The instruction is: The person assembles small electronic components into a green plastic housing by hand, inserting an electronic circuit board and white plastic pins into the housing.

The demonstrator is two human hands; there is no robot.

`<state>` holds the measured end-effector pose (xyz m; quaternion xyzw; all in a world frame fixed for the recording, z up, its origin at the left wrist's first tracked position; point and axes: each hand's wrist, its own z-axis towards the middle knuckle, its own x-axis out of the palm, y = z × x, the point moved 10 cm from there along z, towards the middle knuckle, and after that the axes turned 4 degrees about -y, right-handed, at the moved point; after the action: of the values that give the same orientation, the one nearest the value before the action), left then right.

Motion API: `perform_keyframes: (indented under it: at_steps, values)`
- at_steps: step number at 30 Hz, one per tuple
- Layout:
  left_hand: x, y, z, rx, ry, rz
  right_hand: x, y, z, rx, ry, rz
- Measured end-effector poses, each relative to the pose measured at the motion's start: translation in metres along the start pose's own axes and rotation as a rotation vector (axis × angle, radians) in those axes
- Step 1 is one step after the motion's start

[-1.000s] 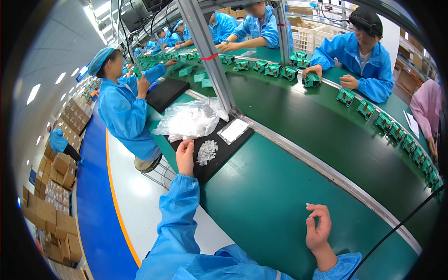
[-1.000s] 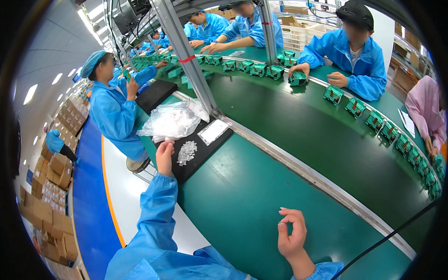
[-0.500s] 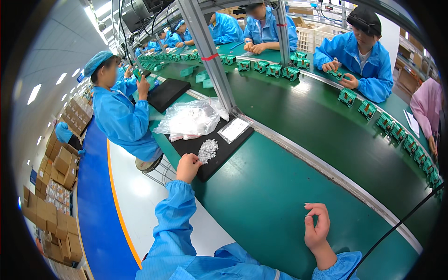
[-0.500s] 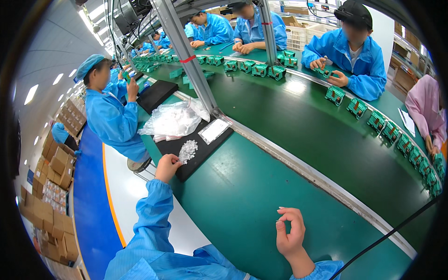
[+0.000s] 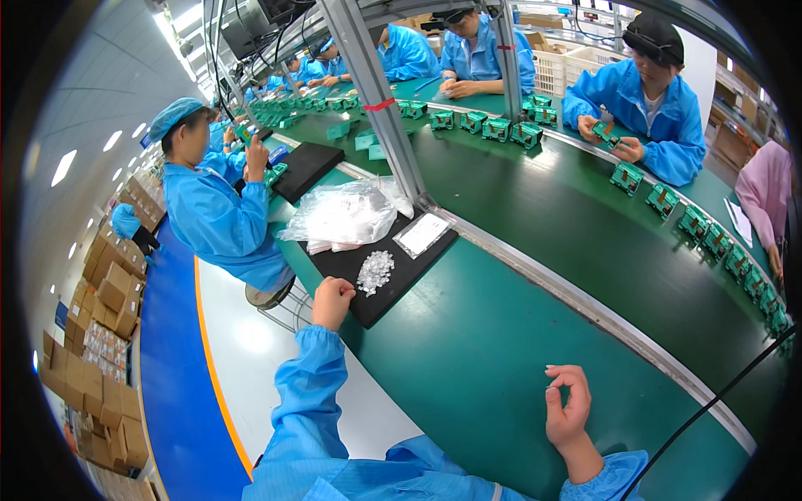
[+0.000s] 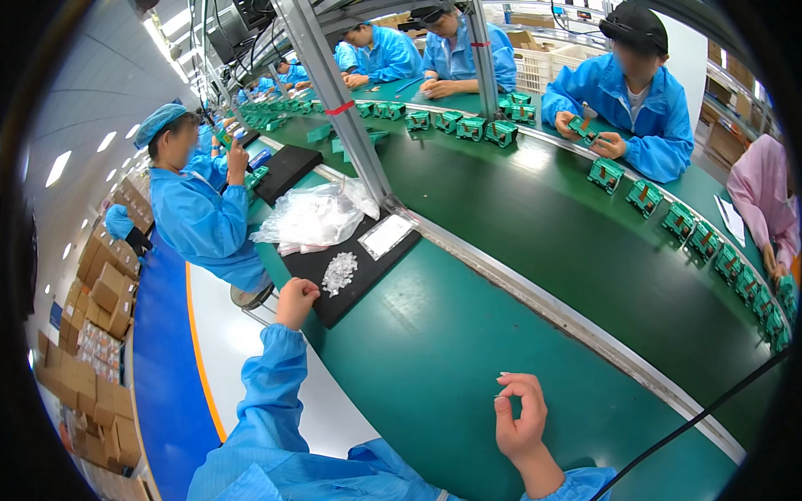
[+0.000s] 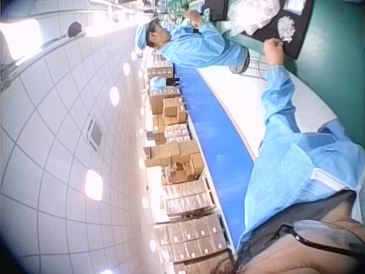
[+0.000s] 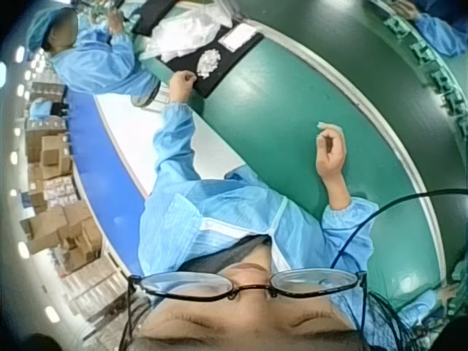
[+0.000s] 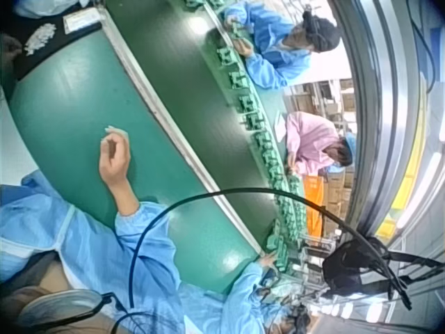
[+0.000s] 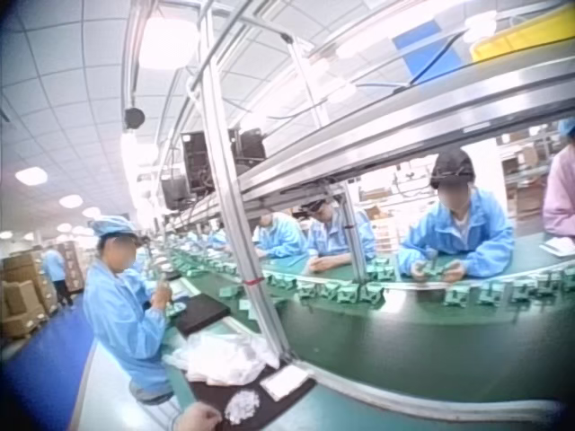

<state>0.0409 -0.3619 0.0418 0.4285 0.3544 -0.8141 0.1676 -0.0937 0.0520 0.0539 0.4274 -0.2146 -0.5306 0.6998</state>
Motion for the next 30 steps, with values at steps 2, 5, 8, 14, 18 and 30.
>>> perform_keyframes:
  at_steps: [2,5,8,14,18,30]
  values:
    - [0.007,-0.006,0.0,0.011,-0.01,-0.029,-0.001,0.0,0.0,0.001,-0.001,-0.006]
    - [0.008,-0.011,0.001,0.029,-0.018,-0.075,-0.003,-0.001,0.0,0.0,-0.013,-0.006]
    - [0.005,-0.007,0.0,-0.007,-0.032,-0.12,-0.004,0.0,-0.001,0.002,-0.017,-0.008]
    - [-0.006,-0.019,-0.014,0.124,-0.145,-0.023,0.0,0.005,-0.003,0.014,0.031,0.026]
    - [-0.02,-0.1,-0.047,0.251,-0.347,-0.066,0.003,-0.022,-0.006,0.148,0.055,0.102]
    - [0.049,-0.354,-0.16,0.934,0.24,-0.645,-0.028,-0.066,0.004,0.537,-0.16,0.674]
